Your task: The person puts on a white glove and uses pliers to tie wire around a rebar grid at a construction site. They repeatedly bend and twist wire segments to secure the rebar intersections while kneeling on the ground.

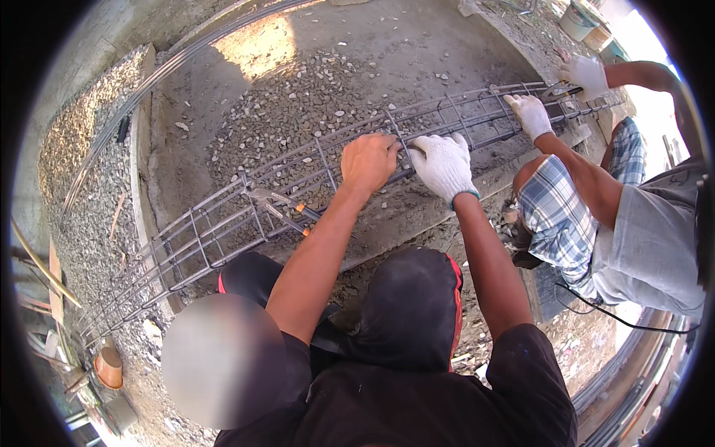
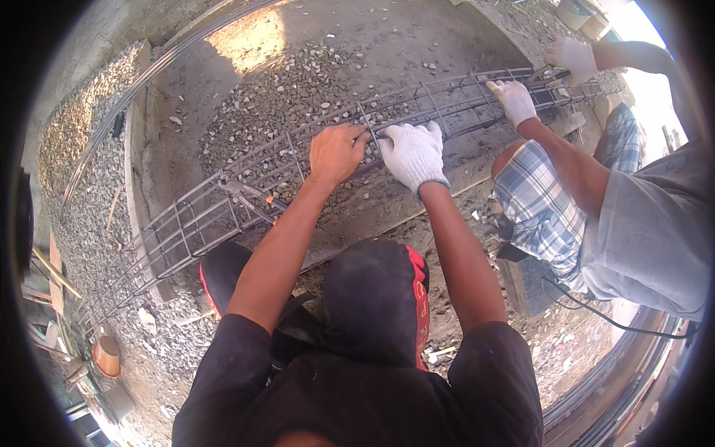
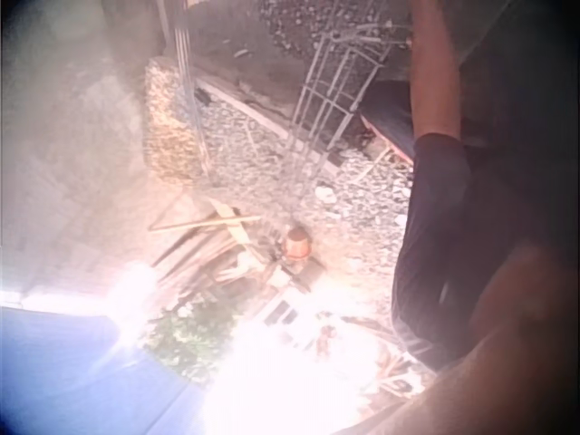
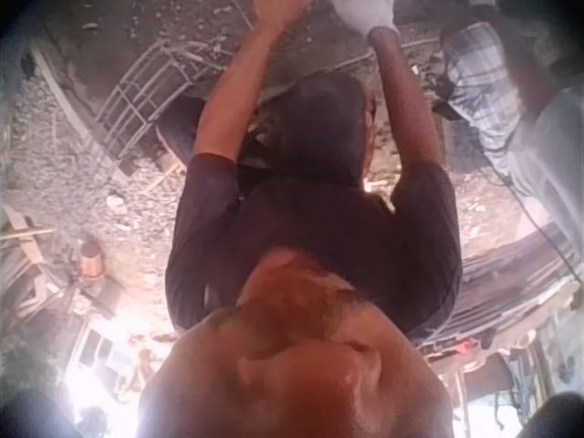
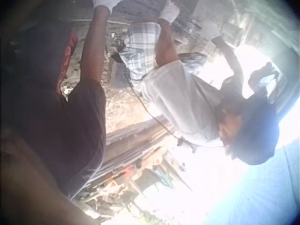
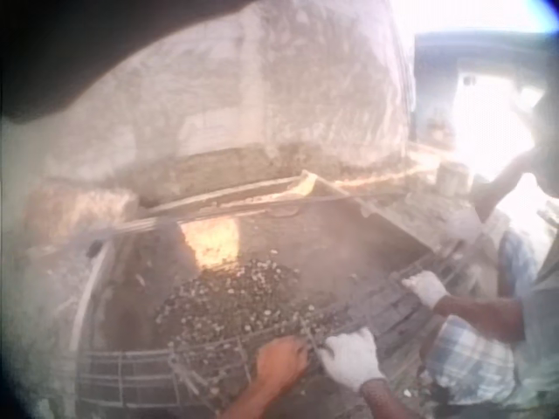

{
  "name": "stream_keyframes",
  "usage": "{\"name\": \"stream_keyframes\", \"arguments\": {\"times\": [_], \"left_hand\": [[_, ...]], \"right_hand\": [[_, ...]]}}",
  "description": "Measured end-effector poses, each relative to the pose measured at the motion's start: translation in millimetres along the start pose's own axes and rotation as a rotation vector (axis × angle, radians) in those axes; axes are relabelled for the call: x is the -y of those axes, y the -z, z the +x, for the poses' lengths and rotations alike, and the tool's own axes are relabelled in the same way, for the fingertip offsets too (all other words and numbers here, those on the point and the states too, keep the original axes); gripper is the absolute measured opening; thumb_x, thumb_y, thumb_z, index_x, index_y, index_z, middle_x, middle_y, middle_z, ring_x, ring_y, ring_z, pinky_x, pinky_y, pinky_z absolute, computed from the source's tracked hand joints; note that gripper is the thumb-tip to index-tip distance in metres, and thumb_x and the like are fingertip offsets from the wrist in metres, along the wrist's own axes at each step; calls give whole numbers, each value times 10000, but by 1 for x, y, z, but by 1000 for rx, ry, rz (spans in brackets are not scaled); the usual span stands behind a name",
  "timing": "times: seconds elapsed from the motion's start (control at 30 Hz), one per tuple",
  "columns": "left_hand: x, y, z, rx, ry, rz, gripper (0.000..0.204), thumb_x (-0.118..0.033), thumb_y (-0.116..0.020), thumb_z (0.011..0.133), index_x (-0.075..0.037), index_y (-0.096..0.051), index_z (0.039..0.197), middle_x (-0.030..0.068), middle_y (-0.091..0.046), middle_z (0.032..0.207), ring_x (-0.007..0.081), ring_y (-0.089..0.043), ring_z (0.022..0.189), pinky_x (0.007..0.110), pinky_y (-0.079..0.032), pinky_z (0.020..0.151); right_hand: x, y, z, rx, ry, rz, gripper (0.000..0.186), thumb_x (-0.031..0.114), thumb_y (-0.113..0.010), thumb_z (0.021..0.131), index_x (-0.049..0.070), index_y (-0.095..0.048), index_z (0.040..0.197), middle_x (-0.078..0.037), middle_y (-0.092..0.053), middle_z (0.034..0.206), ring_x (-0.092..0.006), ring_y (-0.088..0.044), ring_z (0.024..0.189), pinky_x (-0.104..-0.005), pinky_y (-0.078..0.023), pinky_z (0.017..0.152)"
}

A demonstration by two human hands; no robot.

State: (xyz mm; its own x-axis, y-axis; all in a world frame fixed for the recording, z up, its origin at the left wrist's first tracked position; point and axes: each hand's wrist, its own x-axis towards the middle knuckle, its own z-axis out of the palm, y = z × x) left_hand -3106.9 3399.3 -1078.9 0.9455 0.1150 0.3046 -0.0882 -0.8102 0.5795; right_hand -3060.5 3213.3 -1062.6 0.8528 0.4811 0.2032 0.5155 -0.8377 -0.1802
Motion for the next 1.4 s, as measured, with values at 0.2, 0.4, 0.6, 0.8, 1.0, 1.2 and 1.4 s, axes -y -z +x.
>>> {"name": "stream_keyframes", "arguments": {"times": [0.2, 0.4, 0.6, 0.8, 1.0, 1.2, 1.4], "left_hand": [[-2, 9, 4, 83, 48, 15, 267, -301, -758, 997, -138, -863, 1183, 117, -826, 1134, 391, -773, 1030, 521, -608, 911], [9, 8, 8, 106, -84, 57, 228, -268, -754, 994, -112, -852, 1128, 145, -814, 1106, 413, -763, 1009, 524, -607, 882], [15, 12, 17, 318, -35, 152, 236, -248, -744, 1005, -97, -840, 1160, 162, -804, 1128, 426, -757, 1036, 536, -602, 906], [28, 7, 8, 223, -49, -17, 259, -249, -741, 1016, -100, -851, 1197, 187, -813, 1116, 420, -759, 1085, 532, -598, 963], [14, 19, 18, 285, -6, -100, 288, -244, -762, 993, -124, -852, 1239, 213, -815, 1117, 426, -767, 1059, 525, -603, 965], [29, 24, 29, 342, 18, -166, 282, -238, -832, 927, -117, -866, 1180, 227, -817, 1068, 409, -781, 1007, 500, -602, 922], [40, 19, 36, 399, 39, -252, 350, -235, -890, 871, -65, -862, 1175, 224, -830, 1011, 370, -790, 912, 457, -599, 883]], "right_hand": [[-2, 13, 20, 65, 45, 184, 284, 345, -652, 983, 152, -842, 1067, -130, -818, 1093, -374, -765, 1073, -521, -573, 950], [9, 26, 47, 188, 47, 20, 336, 354, -610, 983, 129, -848, 1063, -177, -809, 1100, -406, -768, 1067, -534, -602, 941], [38, 82, 60, 377, 298, -109, 325, 334, -608, 1007, 133, -838, 1120, -175, -806, 1155, -394, -758, 1108, -521, -595, 978], [8, 131, 33, -201, 308, 425, 299, 110, -743, 974, 121, -798, 1267, -126, -808, 1150, -340, -764, 1103, -435, -596, 1001], [8, 129, 44, -101, 686, -248, 604, 165, -781, 941, 205, -625, 1523, -82, -735, 1188, -306, -731, 1066, -451, -585, 920], [4, 61, 72, 186, 857, -374, 336, 157, -753, 926, 155, -706, 1259, -69, -723, 1054, -298, -741, 1013, -469, -569, 858], [16, 68, 84, 256, 942, -443, 172, 163, -747, 920, 148, -718, 1089, -68, -734, 1010, -300, -756, 988, -476, -574, 829]]}}
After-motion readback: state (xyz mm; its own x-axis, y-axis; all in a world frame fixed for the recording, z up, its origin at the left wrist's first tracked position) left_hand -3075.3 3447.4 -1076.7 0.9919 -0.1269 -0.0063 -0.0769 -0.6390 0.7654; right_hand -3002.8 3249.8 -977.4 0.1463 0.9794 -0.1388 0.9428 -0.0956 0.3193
